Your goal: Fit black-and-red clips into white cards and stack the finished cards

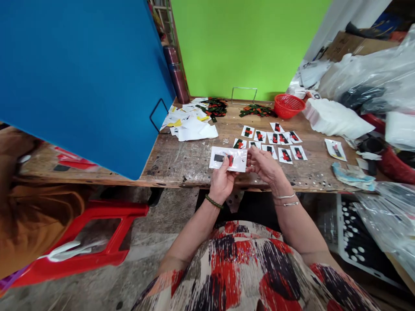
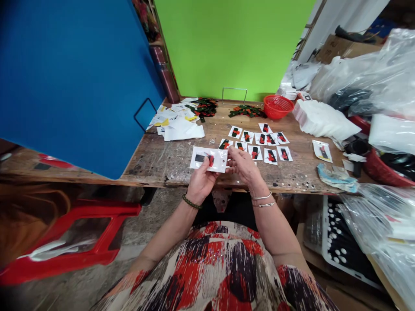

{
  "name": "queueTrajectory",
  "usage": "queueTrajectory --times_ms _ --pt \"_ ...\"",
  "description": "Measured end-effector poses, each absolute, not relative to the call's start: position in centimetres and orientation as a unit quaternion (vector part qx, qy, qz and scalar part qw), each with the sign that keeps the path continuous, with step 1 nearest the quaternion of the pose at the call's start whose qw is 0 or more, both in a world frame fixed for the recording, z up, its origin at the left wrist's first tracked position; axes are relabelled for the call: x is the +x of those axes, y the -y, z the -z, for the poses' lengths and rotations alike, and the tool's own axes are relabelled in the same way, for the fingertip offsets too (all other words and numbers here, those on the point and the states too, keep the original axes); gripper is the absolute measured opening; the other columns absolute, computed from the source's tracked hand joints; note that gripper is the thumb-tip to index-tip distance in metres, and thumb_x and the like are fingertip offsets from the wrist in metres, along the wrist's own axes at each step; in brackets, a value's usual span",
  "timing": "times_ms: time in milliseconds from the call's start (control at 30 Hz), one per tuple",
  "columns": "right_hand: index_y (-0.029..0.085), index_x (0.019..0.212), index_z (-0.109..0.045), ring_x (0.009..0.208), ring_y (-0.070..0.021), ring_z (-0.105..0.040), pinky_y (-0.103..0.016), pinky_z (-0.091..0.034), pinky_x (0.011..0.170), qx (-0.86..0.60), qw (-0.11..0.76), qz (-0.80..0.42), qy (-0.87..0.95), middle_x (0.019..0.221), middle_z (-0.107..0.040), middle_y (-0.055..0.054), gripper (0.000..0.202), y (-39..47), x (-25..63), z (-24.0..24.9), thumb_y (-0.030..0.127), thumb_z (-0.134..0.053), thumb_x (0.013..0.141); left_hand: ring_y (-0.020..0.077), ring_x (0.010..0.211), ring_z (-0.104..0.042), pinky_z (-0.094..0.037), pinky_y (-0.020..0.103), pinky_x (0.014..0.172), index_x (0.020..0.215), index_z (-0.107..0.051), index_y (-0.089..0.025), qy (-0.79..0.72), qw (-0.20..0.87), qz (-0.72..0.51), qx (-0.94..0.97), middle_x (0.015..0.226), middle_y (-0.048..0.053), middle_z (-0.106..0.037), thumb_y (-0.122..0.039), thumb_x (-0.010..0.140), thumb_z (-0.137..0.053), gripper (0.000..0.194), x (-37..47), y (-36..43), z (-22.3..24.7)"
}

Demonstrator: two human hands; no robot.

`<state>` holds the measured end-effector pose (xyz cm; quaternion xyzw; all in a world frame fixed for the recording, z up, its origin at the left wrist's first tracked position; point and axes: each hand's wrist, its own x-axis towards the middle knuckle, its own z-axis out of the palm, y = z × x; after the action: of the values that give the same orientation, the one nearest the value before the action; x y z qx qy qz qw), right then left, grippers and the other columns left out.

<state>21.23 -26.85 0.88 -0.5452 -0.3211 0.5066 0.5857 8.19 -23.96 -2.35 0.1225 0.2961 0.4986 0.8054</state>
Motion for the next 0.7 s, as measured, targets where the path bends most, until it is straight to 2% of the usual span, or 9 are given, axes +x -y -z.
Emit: queueTrajectory --times_ms 200,267,400,533,700 --pt "0.021 0.063 -0.052 0.053 -0.0101 -0.042 -0.023 -0.035 0.048 -0.596 0.587 -0.340 0.429 0.057 -0.049 0.005 0.031 26.0 21.4 0.5 0.043 -0.074 0.067 0.0122 0.073 -0.069 -0.056 0.024 0.071 0.093 -0.071 -0.019 -0.290 0.773 -0.530 0.195 0.087 -0.001 -0.075 -0.019 0.073 -0.082 0.023 8.8 24.2 1.7" --pt "0.021 0.063 -0.051 0.055 -0.0103 -0.041 -0.023 -0.034 0.050 -0.604 0.589 -0.317 0.434 0.057 -0.047 0.005 0.026 25.8 21.9 0.7 0.039 -0.069 0.070 0.0127 0.074 -0.070 -0.058 0.025 0.073 0.091 -0.071 -0.018 -0.295 0.765 -0.528 0.221 0.088 0.000 -0.075 -0.018 0.071 -0.083 0.023 9.1 23.8 1.4" --pt "0.022 0.079 -0.054 0.059 -0.0120 -0.048 -0.023 -0.038 0.052 -0.603 0.577 -0.343 0.430 0.066 -0.054 0.005 0.021 26.6 22.5 0.7 0.039 -0.065 0.075 0.0137 0.078 -0.071 -0.059 0.027 0.078 0.091 -0.072 -0.019 -0.289 0.757 -0.527 0.258 0.089 0.000 -0.076 -0.019 0.067 -0.085 0.028 10.1 23.6 1.1" --pt "0.021 0.075 -0.050 0.058 -0.0107 -0.046 -0.022 -0.038 0.050 -0.623 0.558 -0.309 0.453 0.065 -0.051 0.005 0.023 27.7 24.4 0.8 0.039 -0.065 0.075 0.0143 0.076 -0.070 -0.060 0.027 0.072 0.091 -0.073 -0.016 -0.298 0.758 -0.507 0.282 0.093 0.002 -0.075 -0.022 0.059 -0.090 0.037 11.5 23.9 1.1" --pt "0.020 0.090 -0.057 0.053 -0.0122 -0.052 -0.025 -0.043 0.044 -0.676 0.611 -0.239 0.335 0.075 -0.062 0.001 0.032 30.0 34.7 0.3 0.044 -0.066 0.072 0.0162 0.069 -0.070 -0.061 0.030 0.065 0.103 -0.073 -0.016 -0.302 0.777 -0.427 0.352 0.092 0.005 -0.074 -0.030 0.059 -0.089 0.049 11.8 23.2 1.3"
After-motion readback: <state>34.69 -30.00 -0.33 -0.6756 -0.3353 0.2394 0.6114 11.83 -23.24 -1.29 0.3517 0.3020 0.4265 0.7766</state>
